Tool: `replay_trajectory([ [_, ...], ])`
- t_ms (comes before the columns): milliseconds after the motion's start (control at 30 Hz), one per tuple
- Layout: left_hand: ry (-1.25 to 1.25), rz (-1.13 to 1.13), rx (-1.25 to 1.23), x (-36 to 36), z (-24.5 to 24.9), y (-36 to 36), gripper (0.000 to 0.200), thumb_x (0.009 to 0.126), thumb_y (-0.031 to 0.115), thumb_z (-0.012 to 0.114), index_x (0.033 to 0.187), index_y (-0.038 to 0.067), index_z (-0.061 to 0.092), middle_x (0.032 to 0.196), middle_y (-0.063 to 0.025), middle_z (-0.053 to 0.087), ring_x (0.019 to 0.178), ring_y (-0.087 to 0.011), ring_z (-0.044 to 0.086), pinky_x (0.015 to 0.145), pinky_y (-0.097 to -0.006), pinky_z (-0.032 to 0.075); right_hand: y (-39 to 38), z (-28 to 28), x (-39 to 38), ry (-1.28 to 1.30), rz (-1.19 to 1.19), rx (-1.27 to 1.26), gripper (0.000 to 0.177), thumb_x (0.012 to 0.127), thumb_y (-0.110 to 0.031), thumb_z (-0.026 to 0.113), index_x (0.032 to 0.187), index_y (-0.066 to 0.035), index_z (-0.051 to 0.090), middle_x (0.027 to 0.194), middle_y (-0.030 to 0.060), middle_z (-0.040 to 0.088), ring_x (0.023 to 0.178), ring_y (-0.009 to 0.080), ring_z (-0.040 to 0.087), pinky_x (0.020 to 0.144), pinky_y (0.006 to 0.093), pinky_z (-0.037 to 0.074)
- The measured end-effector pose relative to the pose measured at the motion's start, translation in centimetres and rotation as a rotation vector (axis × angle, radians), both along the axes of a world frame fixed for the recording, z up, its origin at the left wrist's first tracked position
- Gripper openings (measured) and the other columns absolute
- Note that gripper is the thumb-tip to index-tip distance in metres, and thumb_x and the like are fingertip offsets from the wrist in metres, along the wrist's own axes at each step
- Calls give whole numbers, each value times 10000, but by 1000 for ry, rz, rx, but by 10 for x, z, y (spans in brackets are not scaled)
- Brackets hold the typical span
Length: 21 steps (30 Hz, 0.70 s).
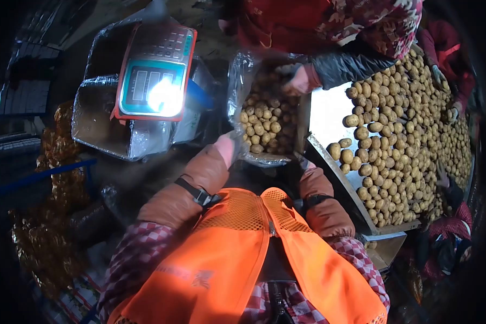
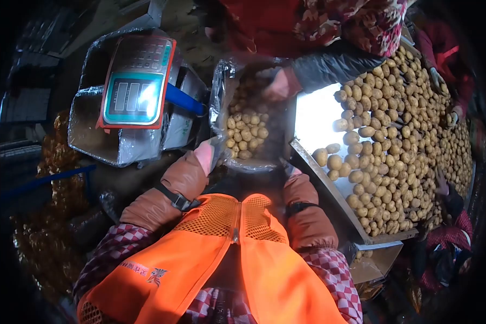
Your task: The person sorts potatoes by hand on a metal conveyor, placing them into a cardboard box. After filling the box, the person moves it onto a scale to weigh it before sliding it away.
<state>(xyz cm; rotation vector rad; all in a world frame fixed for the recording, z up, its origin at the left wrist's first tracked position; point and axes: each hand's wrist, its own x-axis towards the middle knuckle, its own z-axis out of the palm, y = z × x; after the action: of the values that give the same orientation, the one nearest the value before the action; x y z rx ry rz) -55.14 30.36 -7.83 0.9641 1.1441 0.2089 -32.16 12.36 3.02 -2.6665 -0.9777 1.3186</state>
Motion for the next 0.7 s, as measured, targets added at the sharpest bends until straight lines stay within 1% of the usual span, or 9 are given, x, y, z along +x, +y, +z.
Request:
replay_trajectory([
  [33,-133,193,-159,23,47,-2,364,972,177,610,1323,77,617,1029,-86,670,769,-174,629,676,-310,520,11,-13,-2,32,11,69,412,924,-162,663,1294,-32,534,1149,188,659,1018,229,663,864,353,541],
  [100,-511,118,-261,34,98,11,374,981,150,596,1354,118,605,1019,-70,668,754,-154,624,654,-286,516,35,-35,-4,116,1,211,370,926,-139,655,1265,-34,548,1119,172,660,996,223,660,849,351,543],
  [233,-317,-174,135,50,176,-2,412,986,110,560,1397,72,562,950,-55,674,688,-163,617,607,-298,533,70,-57,-7,307,-78,385,289,930,-93,640,1207,-38,577,1061,141,663,950,210,656,819,347,548],
  [367,-325,176,78,9,106,-8,408,983,126,588,1390,160,571,963,-72,680,700,-151,633,628,-286,514,92,-42,-13,614,-244,461,215,935,-46,624,1149,-41,605,1002,110,666,904,198,652,788,343,553],
  [400,-269,466,30,3,76,-10,391,992,139,580,1383,159,575,995,-79,678,777,-159,641,671,-278,514,99,-38,-15,700,-303,472,199,936,-35,620,1134,-42,612,988,102,667,893,194,651,781,342,555],
  [500,94,636,320,-9,2,-27,473,971,300,630,1386,83,562,1292,-167,625,1132,-270,617,1013,-342,478,134,-55,-20,950,-418,575,160,939,0,608,1091,-45,633,944,78,669,858,185,647,758,339,558],
  [533,-17,649,296,-10,-39,-31,508,961,346,644,1376,65,566,1312,-167,614,1166,-251,600,1030,-337,462,150,-96,-24,1048,-324,705,217,931,25,607,1135,-44,635,986,79,675,906,175,643,799,318,545],
  [600,-64,669,-58,9,-48,-39,447,952,406,636,1263,87,614,1186,-133,657,972,-232,611,866,-354,493,158,-125,-31,934,89,875,349,912,4,636,1256,-52,633,1094,91,694,982,157,640,888,290,508],
  [700,-229,841,-713,42,-100,-50,411,938,496,625,1093,120,686,996,-82,721,683,-203,628,619,-379,539,123,-2,-7,476,521,1003,398,895,-20,660,1289,-47,622,1124,94,692,1006,142,629,897,290,497],
])
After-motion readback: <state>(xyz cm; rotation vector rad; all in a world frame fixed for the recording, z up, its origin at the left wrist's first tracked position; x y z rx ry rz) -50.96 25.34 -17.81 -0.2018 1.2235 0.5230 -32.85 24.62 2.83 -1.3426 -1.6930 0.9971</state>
